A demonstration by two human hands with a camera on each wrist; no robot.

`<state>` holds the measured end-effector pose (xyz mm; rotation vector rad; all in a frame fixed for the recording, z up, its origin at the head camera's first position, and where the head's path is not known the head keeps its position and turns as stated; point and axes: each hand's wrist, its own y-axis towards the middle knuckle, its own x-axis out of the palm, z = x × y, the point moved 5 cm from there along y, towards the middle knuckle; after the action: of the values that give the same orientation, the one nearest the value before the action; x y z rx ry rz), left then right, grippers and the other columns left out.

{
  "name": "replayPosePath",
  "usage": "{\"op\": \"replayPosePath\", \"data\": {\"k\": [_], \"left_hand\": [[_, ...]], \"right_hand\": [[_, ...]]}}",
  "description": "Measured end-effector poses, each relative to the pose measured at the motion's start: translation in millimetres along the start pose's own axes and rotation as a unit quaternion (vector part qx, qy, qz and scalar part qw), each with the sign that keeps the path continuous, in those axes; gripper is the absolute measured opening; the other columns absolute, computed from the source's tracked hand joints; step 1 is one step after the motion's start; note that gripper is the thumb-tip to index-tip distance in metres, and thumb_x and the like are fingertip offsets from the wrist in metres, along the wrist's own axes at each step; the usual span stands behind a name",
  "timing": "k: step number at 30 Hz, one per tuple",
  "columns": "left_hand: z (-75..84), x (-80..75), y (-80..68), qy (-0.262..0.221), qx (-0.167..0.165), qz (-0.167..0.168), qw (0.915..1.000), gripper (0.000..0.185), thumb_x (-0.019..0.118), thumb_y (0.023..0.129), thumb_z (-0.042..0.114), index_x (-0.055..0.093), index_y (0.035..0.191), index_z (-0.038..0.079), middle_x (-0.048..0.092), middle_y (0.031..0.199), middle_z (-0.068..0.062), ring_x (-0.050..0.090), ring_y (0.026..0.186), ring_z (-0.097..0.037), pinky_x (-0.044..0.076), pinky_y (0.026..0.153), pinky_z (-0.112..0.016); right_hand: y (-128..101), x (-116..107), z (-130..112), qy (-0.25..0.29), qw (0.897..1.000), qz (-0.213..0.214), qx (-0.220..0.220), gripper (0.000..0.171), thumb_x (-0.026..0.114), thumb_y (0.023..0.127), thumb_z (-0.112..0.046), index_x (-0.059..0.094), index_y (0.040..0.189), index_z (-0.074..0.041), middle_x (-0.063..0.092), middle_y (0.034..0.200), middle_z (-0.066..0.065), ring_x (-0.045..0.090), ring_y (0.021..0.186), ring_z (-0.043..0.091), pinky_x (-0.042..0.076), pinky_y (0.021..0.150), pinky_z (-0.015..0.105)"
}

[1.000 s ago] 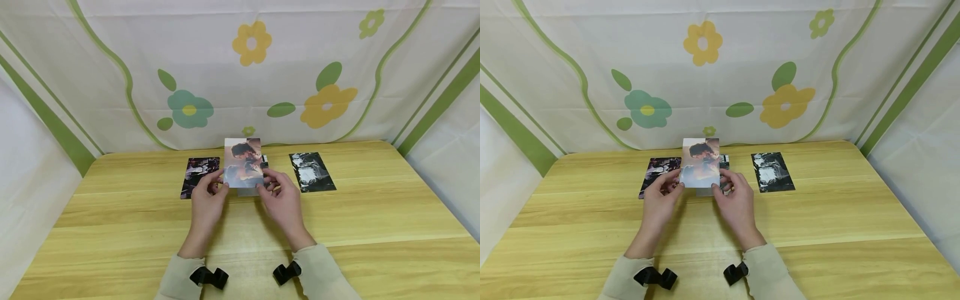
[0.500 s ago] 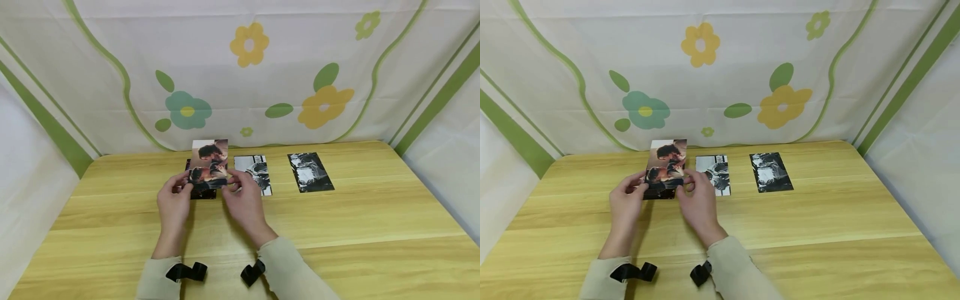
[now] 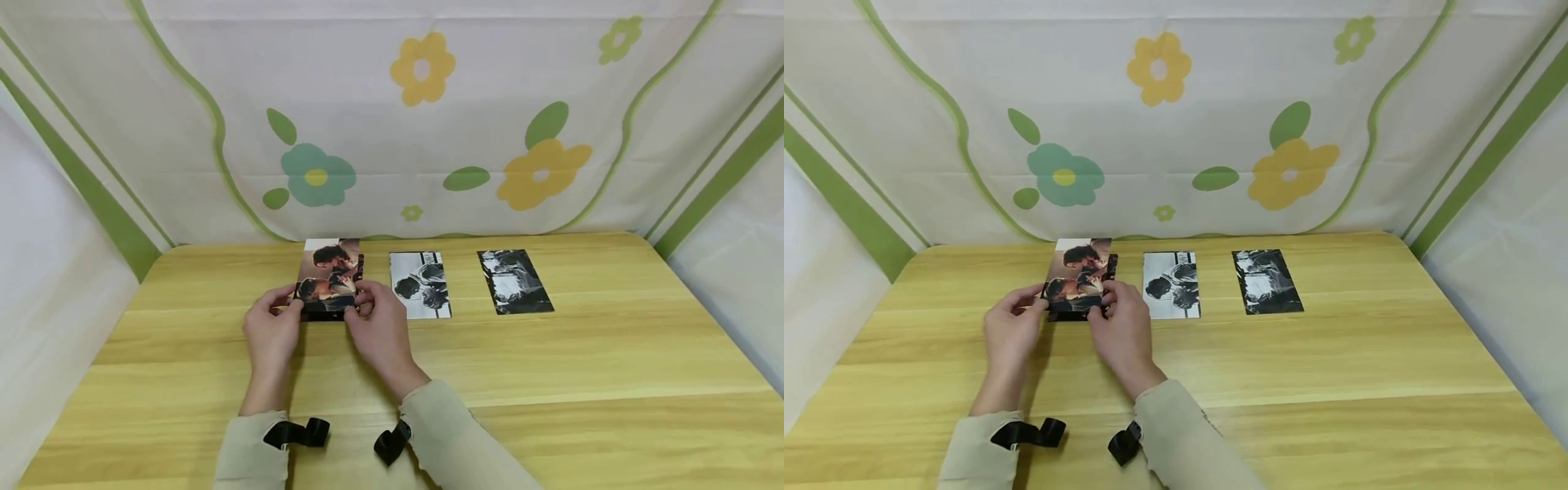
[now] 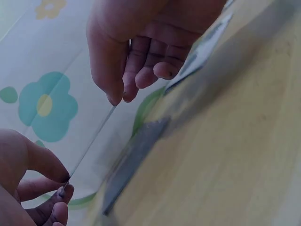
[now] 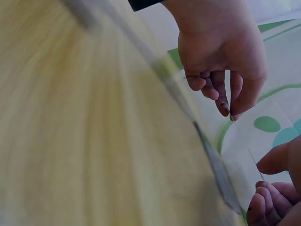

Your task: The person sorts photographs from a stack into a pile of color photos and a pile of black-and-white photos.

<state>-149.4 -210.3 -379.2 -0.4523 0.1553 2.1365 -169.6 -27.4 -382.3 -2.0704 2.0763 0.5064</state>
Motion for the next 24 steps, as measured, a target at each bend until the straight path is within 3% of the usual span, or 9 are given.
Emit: {"op": "replayPosePath", "data": {"k": [5, 12, 24], "left_hand": [[-8.3, 5.2, 3.2, 0.042, 0.011, -0.015, 0.999, 0.033, 0.066, 0.097, 0.006, 0.077, 0.128, 0.001, 0.073, 0.117, -0.022, 0.064, 0.101, -0.027, 0.045, 0.085, -0.033], [-11.0, 9.2, 5.4, 0.097, 0.058, -0.02, 0.9934, 0.033, 0.065, 0.097, 0.006, 0.076, 0.127, -0.004, 0.072, 0.115, -0.026, 0.065, 0.109, -0.039, 0.047, 0.092, -0.046], [-14.4, 9.9, 6.0, 0.104, 0.052, -0.024, 0.9929, 0.032, 0.066, 0.097, 0.007, 0.076, 0.125, -0.004, 0.068, 0.117, -0.026, 0.061, 0.11, -0.038, 0.045, 0.096, -0.05]], "right_hand": [[2, 5, 8, -0.049, 0.998, -0.021, 0.023, 0.04, 0.077, 0.092, -0.004, 0.071, 0.131, 0.0, 0.073, 0.103, 0.01, 0.061, 0.08, 0.013, 0.055, 0.076, 0.03], [7, 10, 11, -0.104, 0.993, -0.035, 0.043, 0.04, 0.077, 0.092, -0.009, 0.071, 0.131, -0.001, 0.072, 0.101, 0.007, 0.062, 0.082, 0.016, 0.056, 0.082, 0.037], [5, 8, 14, -0.085, 0.995, -0.024, 0.034, 0.038, 0.078, 0.09, -0.007, 0.072, 0.127, 0.001, 0.071, 0.098, 0.007, 0.061, 0.079, 0.013, 0.055, 0.077, 0.033]]}}
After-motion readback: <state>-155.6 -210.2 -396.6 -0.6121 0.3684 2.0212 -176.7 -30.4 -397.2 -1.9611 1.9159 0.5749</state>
